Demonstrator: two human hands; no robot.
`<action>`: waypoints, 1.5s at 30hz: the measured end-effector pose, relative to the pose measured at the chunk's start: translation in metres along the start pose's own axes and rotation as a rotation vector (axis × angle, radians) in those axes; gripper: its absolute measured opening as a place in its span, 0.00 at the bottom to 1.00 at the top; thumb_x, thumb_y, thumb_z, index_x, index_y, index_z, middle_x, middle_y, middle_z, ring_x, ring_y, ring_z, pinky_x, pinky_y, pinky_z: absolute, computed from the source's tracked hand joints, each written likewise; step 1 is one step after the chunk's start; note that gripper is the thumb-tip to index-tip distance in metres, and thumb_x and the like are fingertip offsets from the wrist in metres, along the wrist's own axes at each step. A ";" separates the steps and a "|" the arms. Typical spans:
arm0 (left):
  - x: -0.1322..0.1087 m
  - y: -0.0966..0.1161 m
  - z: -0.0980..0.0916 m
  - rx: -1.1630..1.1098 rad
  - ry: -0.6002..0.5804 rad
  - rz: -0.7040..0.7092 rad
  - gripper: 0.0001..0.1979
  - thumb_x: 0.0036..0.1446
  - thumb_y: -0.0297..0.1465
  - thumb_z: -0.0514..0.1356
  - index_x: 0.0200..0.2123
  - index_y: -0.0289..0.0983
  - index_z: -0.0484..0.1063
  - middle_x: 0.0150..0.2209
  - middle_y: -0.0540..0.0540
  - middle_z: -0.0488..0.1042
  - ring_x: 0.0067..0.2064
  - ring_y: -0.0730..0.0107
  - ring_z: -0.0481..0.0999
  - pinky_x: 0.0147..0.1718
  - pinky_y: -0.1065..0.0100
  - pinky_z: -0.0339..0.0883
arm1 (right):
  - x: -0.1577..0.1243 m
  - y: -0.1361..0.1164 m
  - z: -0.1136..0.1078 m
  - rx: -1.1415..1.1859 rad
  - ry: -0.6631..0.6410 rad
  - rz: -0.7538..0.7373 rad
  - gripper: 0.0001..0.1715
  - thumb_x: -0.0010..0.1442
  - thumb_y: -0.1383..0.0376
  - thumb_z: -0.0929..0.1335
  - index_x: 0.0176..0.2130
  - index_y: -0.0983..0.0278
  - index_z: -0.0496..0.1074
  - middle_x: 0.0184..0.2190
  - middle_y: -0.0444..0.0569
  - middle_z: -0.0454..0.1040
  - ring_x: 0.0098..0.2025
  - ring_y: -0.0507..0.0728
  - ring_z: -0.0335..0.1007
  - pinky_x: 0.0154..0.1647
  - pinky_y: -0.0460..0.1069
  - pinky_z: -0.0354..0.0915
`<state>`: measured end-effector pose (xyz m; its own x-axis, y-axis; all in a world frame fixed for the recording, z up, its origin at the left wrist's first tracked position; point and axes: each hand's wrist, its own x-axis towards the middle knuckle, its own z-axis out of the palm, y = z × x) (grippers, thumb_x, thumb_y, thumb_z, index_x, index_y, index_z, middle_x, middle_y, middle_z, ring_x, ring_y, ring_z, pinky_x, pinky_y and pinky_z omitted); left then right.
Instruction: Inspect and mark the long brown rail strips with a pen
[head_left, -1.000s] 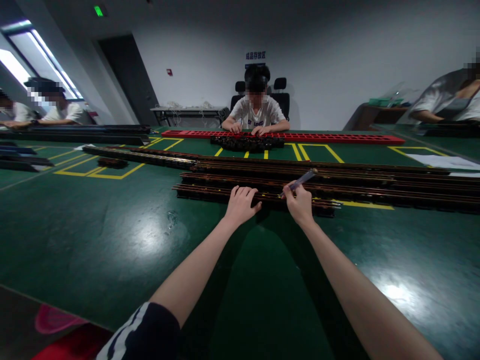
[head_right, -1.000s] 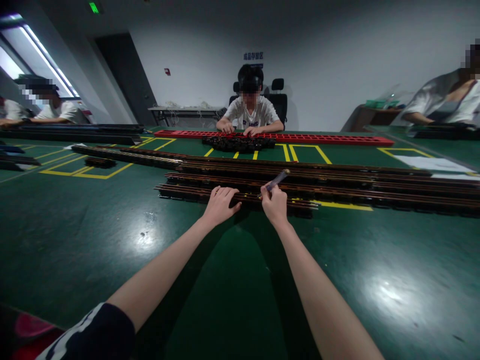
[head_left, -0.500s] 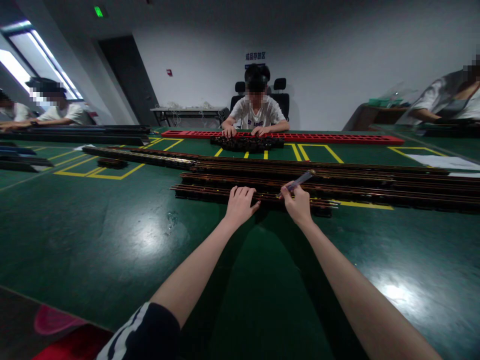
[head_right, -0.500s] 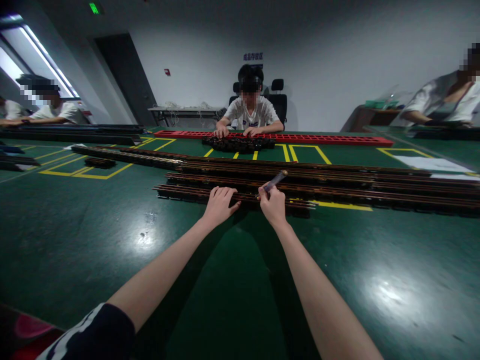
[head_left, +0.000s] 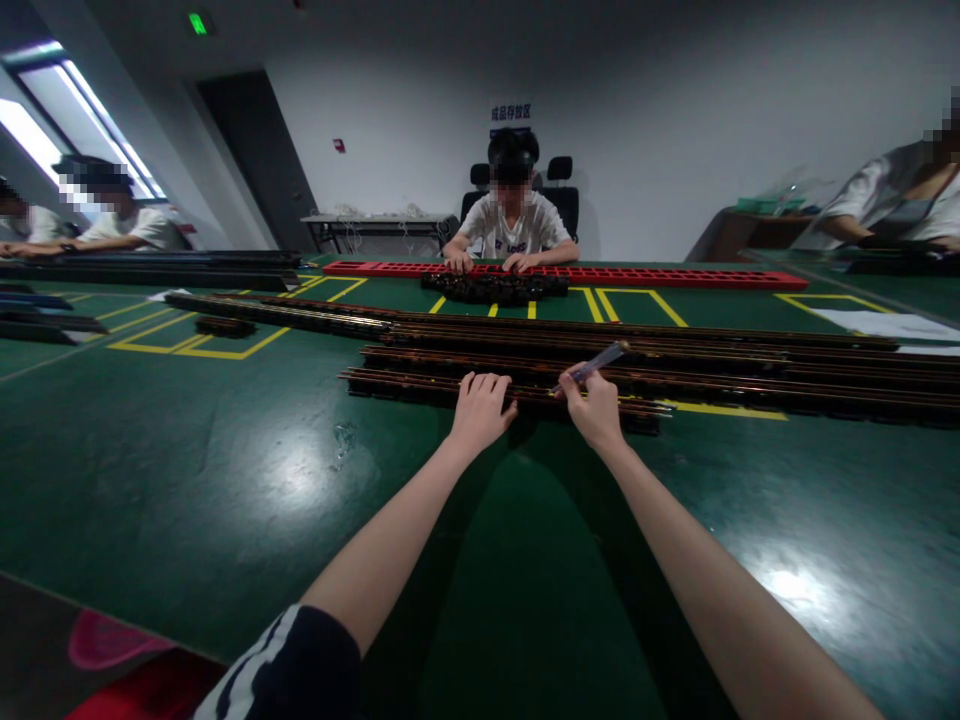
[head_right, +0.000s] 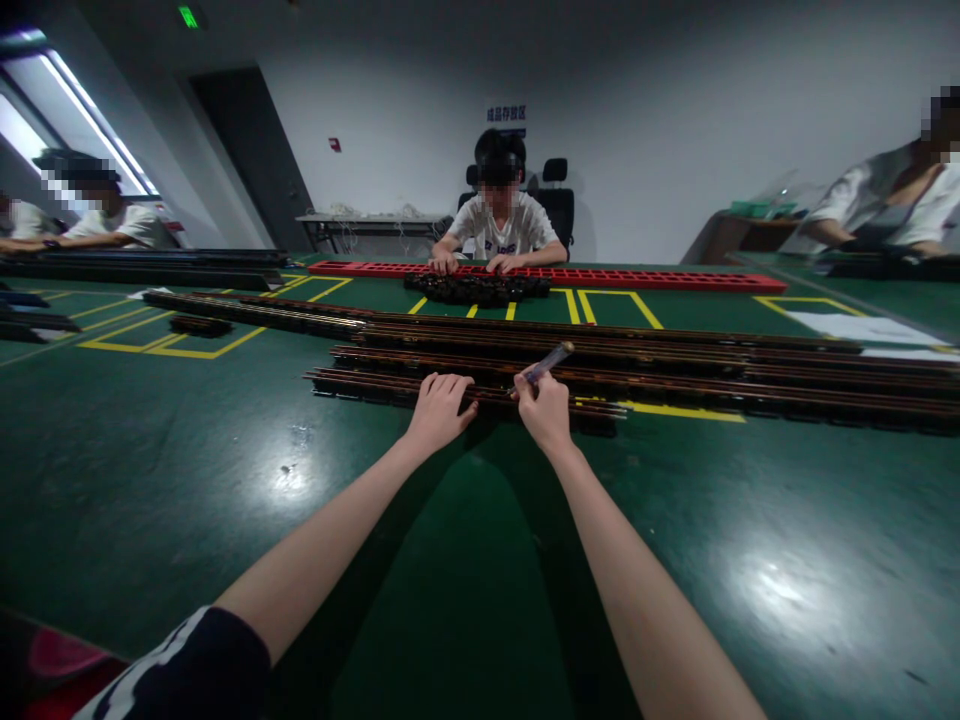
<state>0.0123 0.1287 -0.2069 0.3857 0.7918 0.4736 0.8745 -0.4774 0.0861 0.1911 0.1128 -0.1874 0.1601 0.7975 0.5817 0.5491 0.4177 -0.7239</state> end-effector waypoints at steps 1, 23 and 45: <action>0.000 0.000 0.000 -0.002 0.001 0.002 0.16 0.62 0.35 0.53 0.51 0.36 0.67 0.49 0.41 0.73 0.54 0.57 0.69 0.60 0.52 0.53 | 0.000 0.000 0.000 0.002 -0.002 0.001 0.16 0.58 0.51 0.62 0.29 0.60 0.65 0.21 0.50 0.75 0.26 0.60 0.74 0.31 0.53 0.67; -0.002 -0.001 0.001 -0.006 0.030 0.045 0.18 0.61 0.27 0.50 0.53 0.38 0.68 0.49 0.43 0.73 0.53 0.60 0.69 0.60 0.53 0.52 | 0.001 0.002 -0.002 0.059 -0.027 0.018 0.15 0.57 0.53 0.62 0.27 0.60 0.65 0.20 0.49 0.74 0.25 0.60 0.73 0.33 0.53 0.66; -0.002 -0.001 0.000 -0.001 0.023 0.042 0.20 0.60 0.24 0.49 0.53 0.39 0.69 0.49 0.44 0.74 0.53 0.62 0.70 0.61 0.53 0.53 | 0.001 0.007 -0.003 0.038 0.109 0.053 0.14 0.58 0.55 0.61 0.27 0.61 0.65 0.18 0.46 0.71 0.22 0.58 0.69 0.28 0.51 0.61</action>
<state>0.0108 0.1277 -0.2076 0.4151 0.7619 0.4972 0.8574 -0.5104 0.0663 0.1974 0.1151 -0.1907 0.2773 0.7675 0.5780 0.5066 0.3944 -0.7667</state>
